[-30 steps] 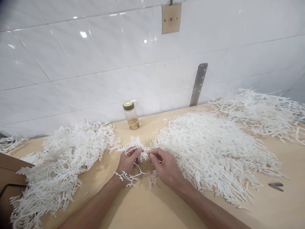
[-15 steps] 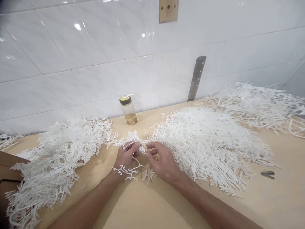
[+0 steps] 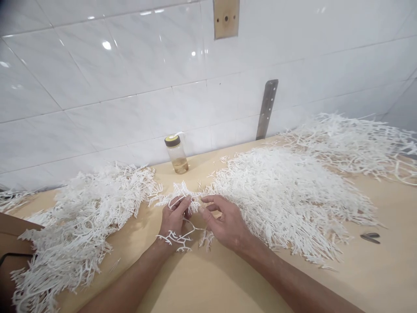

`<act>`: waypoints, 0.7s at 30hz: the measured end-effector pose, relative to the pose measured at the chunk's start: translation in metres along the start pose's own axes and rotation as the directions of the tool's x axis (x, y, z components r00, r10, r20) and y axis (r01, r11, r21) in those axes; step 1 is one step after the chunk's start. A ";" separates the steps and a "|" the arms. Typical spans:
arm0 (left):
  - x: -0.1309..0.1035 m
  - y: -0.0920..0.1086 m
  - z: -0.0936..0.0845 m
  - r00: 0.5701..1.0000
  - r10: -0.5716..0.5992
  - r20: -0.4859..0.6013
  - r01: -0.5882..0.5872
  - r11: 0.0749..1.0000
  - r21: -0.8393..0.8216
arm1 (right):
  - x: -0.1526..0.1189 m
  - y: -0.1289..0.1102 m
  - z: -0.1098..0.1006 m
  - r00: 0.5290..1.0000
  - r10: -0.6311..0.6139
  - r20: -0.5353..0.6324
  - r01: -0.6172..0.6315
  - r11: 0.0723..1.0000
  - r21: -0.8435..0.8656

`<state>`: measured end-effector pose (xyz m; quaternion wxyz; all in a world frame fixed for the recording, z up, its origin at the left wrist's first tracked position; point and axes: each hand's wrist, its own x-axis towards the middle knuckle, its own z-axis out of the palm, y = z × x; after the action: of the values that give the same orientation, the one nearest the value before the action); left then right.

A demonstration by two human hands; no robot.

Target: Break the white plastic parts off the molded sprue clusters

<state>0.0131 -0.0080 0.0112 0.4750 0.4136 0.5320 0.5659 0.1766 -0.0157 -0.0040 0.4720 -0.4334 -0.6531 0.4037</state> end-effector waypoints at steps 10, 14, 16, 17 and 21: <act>-0.004 -0.004 0.005 0.997 0.068 0.019 -0.069 0.996 0.061 | 0.004 0.012 0.004 0.994 -0.077 -0.079 0.069 0.992 -0.105; -0.002 -0.010 0.004 0.995 0.055 0.081 -0.058 0.998 0.030 | 0.006 0.011 0.003 0.992 -0.058 -0.116 0.049 0.995 -0.084; 0.000 -0.011 0.002 0.990 0.032 0.139 -0.035 0.999 0.017 | 0.007 0.010 0.002 0.991 -0.050 -0.123 0.042 0.997 -0.068; 0.001 -0.011 0.001 0.985 0.014 0.175 -0.016 1.000 0.012 | 0.007 0.010 0.002 0.991 -0.052 -0.125 0.043 0.997 -0.068; 0.004 -0.005 -0.004 0.959 -0.047 0.280 0.045 0.999 0.012 | 0.008 0.010 0.001 0.989 -0.084 -0.122 0.071 0.992 -0.109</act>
<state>0.0094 -0.0048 0.0053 0.5576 0.4785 0.4704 0.4888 0.1766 -0.0055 -0.0117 0.5044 -0.4561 -0.6585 0.3223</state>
